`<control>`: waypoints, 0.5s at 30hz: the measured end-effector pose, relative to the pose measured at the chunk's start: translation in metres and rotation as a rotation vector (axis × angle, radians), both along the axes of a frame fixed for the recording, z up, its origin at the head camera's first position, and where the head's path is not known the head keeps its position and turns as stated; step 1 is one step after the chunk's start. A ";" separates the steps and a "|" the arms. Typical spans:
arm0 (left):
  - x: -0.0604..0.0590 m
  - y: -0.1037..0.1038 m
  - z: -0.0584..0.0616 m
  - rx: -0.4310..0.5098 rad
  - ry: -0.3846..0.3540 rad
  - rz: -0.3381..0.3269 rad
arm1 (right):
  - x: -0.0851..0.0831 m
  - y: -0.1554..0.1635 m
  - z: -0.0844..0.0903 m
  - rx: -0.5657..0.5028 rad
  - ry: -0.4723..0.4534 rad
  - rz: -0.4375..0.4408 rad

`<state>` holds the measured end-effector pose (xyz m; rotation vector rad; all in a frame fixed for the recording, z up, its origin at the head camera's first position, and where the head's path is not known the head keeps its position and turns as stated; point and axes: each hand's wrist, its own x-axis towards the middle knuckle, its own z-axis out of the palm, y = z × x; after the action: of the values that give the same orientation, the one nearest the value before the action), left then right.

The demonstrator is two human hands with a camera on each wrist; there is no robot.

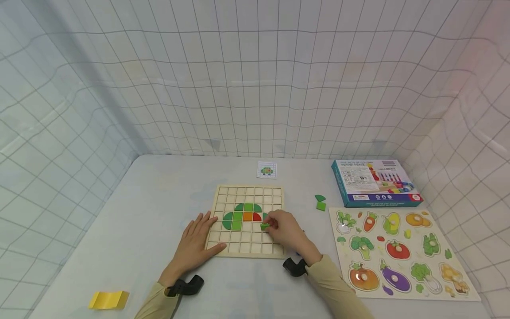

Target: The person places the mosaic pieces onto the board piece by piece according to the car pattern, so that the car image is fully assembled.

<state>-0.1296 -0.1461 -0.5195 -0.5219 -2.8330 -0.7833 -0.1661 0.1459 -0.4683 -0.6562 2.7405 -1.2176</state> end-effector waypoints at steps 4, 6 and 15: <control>0.000 0.000 0.000 0.000 -0.001 0.003 | -0.004 -0.015 -0.002 -0.024 -0.005 0.021; 0.000 0.000 0.001 0.002 -0.001 0.004 | -0.006 -0.021 -0.003 -0.016 0.001 0.028; -0.001 0.001 0.000 -0.008 0.004 0.005 | -0.012 -0.041 -0.008 0.001 0.005 0.041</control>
<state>-0.1302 -0.1453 -0.5199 -0.5173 -2.8342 -0.7694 -0.1779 0.1047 -0.4766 -0.7131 2.7172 -1.2077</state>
